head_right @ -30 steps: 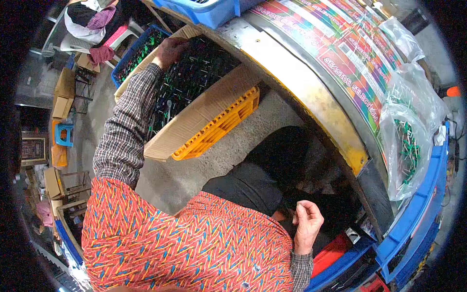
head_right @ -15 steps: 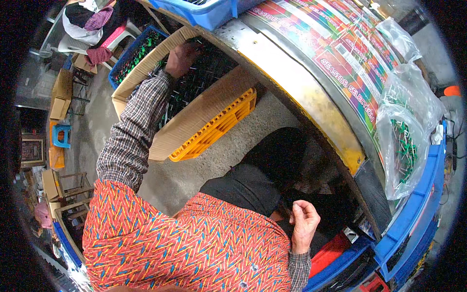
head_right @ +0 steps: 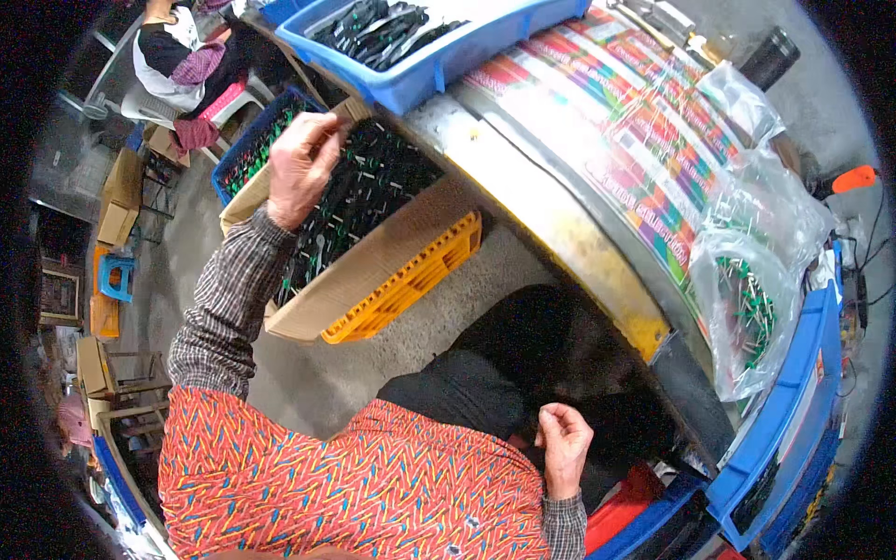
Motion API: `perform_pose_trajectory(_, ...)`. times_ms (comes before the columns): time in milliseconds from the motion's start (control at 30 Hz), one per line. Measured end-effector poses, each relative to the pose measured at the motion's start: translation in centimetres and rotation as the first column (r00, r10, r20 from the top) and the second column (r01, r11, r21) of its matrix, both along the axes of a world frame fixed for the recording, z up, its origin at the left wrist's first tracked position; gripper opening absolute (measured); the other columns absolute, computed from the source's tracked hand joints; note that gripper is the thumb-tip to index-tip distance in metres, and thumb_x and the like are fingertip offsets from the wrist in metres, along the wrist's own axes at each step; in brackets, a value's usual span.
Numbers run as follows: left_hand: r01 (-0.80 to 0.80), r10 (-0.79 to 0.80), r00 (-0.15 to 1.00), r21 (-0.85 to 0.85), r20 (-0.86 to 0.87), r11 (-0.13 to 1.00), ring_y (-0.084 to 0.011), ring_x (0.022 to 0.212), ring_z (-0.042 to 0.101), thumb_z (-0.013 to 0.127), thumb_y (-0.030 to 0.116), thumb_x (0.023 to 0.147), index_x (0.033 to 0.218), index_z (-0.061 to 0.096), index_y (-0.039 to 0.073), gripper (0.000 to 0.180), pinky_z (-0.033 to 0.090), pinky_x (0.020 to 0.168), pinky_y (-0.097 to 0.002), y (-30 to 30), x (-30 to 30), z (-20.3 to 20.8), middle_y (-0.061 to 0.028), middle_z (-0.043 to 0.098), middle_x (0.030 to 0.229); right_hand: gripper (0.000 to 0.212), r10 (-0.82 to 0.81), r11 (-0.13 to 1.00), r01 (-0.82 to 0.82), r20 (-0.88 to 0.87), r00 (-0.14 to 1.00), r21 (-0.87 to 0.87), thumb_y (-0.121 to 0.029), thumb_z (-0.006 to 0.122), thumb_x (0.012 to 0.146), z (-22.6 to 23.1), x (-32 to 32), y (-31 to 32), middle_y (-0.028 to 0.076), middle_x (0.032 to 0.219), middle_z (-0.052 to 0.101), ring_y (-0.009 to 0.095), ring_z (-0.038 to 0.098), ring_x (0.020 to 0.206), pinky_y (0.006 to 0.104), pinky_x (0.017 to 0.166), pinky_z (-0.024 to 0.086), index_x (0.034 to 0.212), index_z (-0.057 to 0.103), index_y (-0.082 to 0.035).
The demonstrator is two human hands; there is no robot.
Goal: The person assembles small plastic housings by hand, inserting green pins into them.
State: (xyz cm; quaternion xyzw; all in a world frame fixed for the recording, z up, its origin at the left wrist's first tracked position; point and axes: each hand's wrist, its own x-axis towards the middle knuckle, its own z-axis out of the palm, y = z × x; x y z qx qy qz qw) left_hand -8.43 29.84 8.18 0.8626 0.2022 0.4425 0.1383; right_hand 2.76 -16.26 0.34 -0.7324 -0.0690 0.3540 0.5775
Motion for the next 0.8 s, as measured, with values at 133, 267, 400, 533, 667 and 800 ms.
perform_pose_trajectory(133,-0.038,0.027,0.996,0.126,0.091,0.991,-0.0126,0.066,0.058,0.065,0.002,0.083,0.097,0.066,0.003,0.014,0.047,0.061,-0.0248,0.0,2.1,6.4,-0.0067,0.060,0.084,0.012,-0.013,1.000,0.012,0.010,1.000,0.006,-0.009,0.064,0.087,0.0,0.2,0.3,-0.001,0.064,0.057,0.006,0.049,0.050,0.0200,0.046,0.038,0.092,0.063,0.002)
perform_pose_trajectory(267,-0.061,0.076,0.997,0.374,-0.026,0.925,-0.0189,0.068,0.062,0.063,0.012,0.085,0.091,0.068,0.006,0.010,0.049,0.062,-0.0307,4.3,4.6,9.6,-0.0086,0.065,0.083,0.012,0.004,1.000,-0.004,0.014,1.000,0.007,-0.008,0.065,0.086,0.1,0.1,0.9,0.000,0.064,0.057,0.006,0.050,0.051,0.0197,0.046,0.039,0.091,0.064,0.003)
perform_pose_trajectory(400,0.123,-0.107,0.911,0.015,-0.398,0.992,-0.0158,0.068,0.063,0.065,0.018,0.083,0.096,0.068,0.003,0.020,0.050,0.061,-0.0307,7.8,8.4,10.0,-0.0098,0.065,0.077,0.011,-0.010,1.000,0.010,0.001,1.000,0.013,-0.006,0.065,0.086,0.2,0.1,1.0,0.001,0.065,0.057,0.006,0.050,0.051,0.0198,0.047,0.039,0.091,0.064,0.004)
perform_pose_trajectory(533,0.119,-0.236,0.834,-0.255,-0.498,0.960,-0.0158,0.069,0.064,0.067,0.022,0.082,0.101,0.067,0.001,0.028,0.052,0.064,-0.0313,8.5,11.2,9.5,-0.0130,0.066,0.082,0.011,-0.021,1.000,0.021,-0.023,1.000,-0.011,-0.006,0.065,0.086,0.3,0.2,1.1,0.001,0.065,0.057,0.006,0.050,0.051,0.0197,0.046,0.039,0.091,0.064,0.004)
perform_pose_trajectory(667,0.103,-0.095,0.785,-0.022,-0.613,0.994,-0.0250,0.077,0.066,0.071,0.021,0.073,0.096,0.068,0.000,0.031,0.053,0.071,-0.0354,8.8,13.0,9.3,-0.0160,0.067,0.084,0.012,-0.019,1.000,0.019,-0.043,0.999,0.000,-0.007,0.065,0.086,0.3,0.3,0.9,0.001,0.066,0.057,0.006,0.050,0.051,0.0198,0.046,0.039,0.091,0.064,0.004)
perform_pose_trajectory(800,0.019,0.026,0.776,0.066,-0.630,0.998,-0.0319,0.085,0.065,0.066,0.020,0.071,0.092,0.067,0.003,0.027,0.051,0.077,-0.0396,8.8,13.5,8.3,-0.0169,0.066,0.088,0.013,-0.014,1.000,0.014,-0.046,0.999,0.004,-0.008,0.066,0.086,-0.2,0.5,0.3,0.001,0.067,0.058,0.006,0.050,0.052,0.0199,0.046,0.039,0.091,0.064,0.004)
